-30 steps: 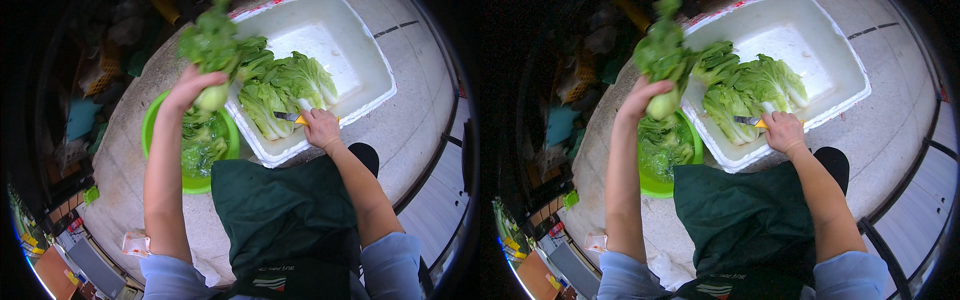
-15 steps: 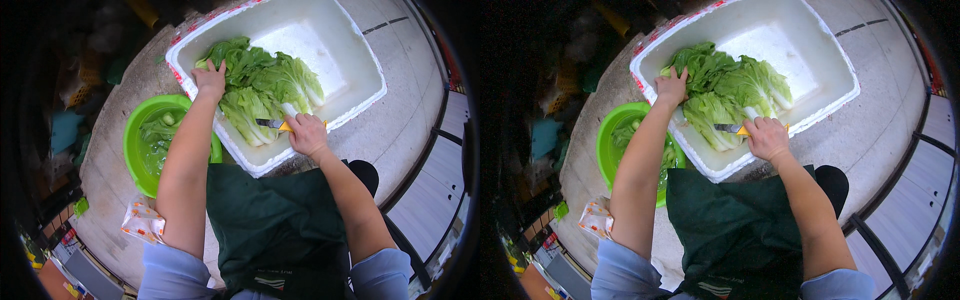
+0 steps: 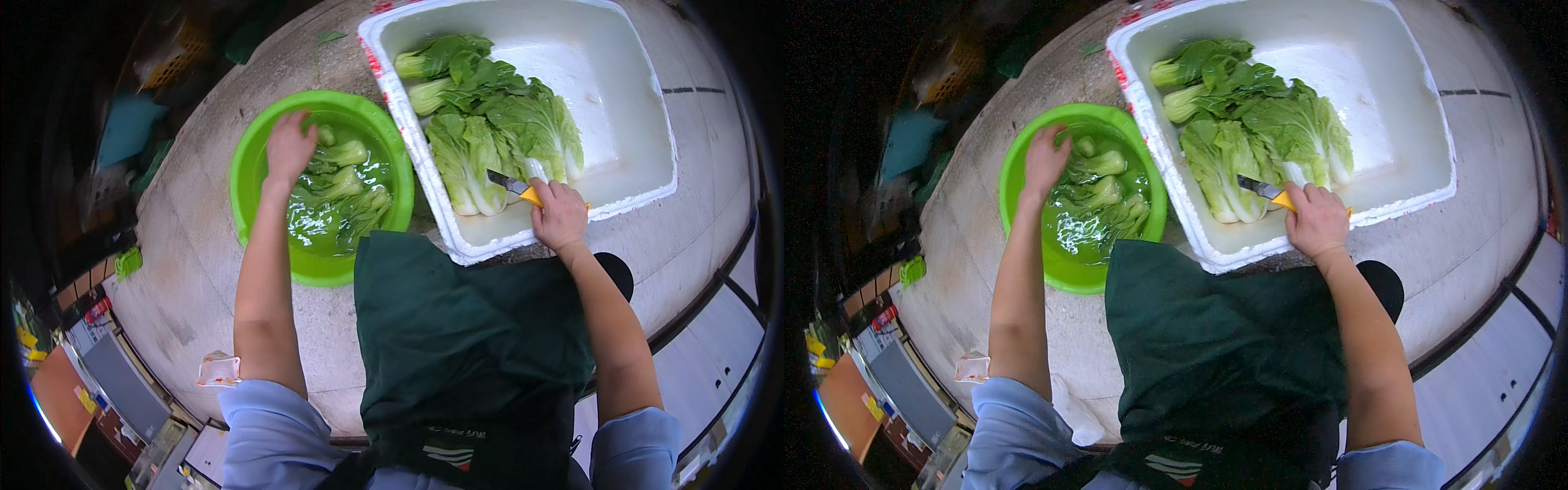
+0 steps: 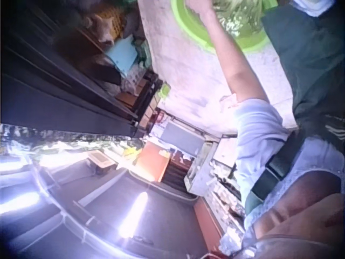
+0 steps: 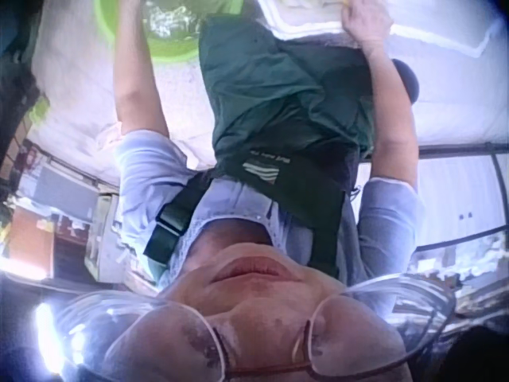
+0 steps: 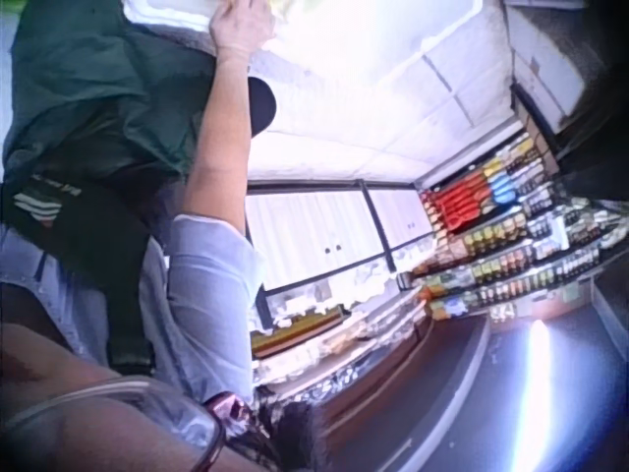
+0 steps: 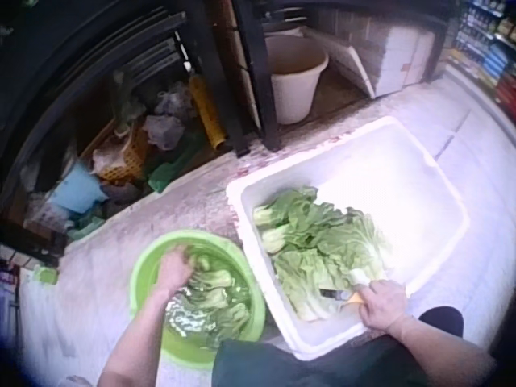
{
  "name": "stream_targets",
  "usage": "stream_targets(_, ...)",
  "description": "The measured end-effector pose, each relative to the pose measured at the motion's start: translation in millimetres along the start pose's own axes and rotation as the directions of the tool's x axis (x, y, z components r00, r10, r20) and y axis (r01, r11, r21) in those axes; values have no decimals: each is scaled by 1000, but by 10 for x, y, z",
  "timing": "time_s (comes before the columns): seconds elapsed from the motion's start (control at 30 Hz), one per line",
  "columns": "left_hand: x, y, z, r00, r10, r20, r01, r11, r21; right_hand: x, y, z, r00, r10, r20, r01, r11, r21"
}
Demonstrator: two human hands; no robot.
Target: The person washes napa cabbage and leafy greens in a green basin of water, then uses a knife to trim the ends before placing them into a white styrofoam container. The person also arranges the vegetables on a display shelf.
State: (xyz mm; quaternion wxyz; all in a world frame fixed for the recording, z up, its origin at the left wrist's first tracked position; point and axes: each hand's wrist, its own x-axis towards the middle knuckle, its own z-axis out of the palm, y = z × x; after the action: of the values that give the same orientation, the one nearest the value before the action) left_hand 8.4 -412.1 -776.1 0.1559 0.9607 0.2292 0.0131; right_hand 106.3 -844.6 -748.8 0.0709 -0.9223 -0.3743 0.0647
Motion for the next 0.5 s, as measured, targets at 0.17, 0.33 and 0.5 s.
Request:
stream_targets(0.17,-499,-536,263,983,-84,162,79,996,35,3,4,46,1000,-16,-2,16,1000,-17)
stream_targets(0.33,-536,91,582,966,108,236,-146,978,149,-28,23,53,1000,-18,6,18,999,-30)
stream_targets(0.5,-332,76,872,931,55,362,-139,968,211,-2,-8,72,999,-49,-13,48,998,-39)
